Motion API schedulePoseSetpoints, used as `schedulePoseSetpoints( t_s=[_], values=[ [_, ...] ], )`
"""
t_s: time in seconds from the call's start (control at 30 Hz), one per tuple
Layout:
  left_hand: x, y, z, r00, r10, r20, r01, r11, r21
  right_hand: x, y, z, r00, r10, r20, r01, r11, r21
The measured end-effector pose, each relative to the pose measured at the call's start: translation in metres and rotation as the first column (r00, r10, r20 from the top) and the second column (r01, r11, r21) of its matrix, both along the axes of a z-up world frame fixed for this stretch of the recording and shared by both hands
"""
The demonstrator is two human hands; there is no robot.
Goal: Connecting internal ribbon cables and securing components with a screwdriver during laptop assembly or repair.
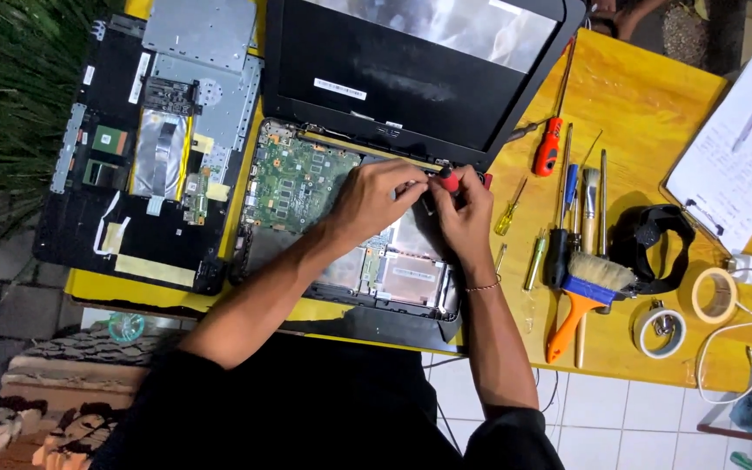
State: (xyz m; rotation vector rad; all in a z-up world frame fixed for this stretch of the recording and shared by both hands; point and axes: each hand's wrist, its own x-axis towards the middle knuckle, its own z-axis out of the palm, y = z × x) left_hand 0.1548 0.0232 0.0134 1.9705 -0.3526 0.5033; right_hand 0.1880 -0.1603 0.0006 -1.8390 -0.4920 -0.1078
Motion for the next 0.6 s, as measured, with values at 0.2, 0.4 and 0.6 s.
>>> schedulePoseSetpoints(
  t_s=[0.2,0.4,0.6],
  values=[
    [0.001,0.004,0.010,0.996,-0.043,-0.079,0.034,0.993,-0.113,0.007,-0.018,0.019,0.995,-0.017,0.098,0.009,0.997,0.078],
    [0.002,0.007,0.016,0.969,-0.152,-0.196,0.084,0.944,-0.320,0.002,-0.015,0.037,0.996,-0.050,0.080,0.044,0.996,0.080],
    [-0.001,0.009,0.025,0.963,-0.141,-0.230,0.062,0.946,-0.319,0.008,-0.021,0.010,0.999,-0.045,0.014,0.040,0.962,0.269]
  ],
)
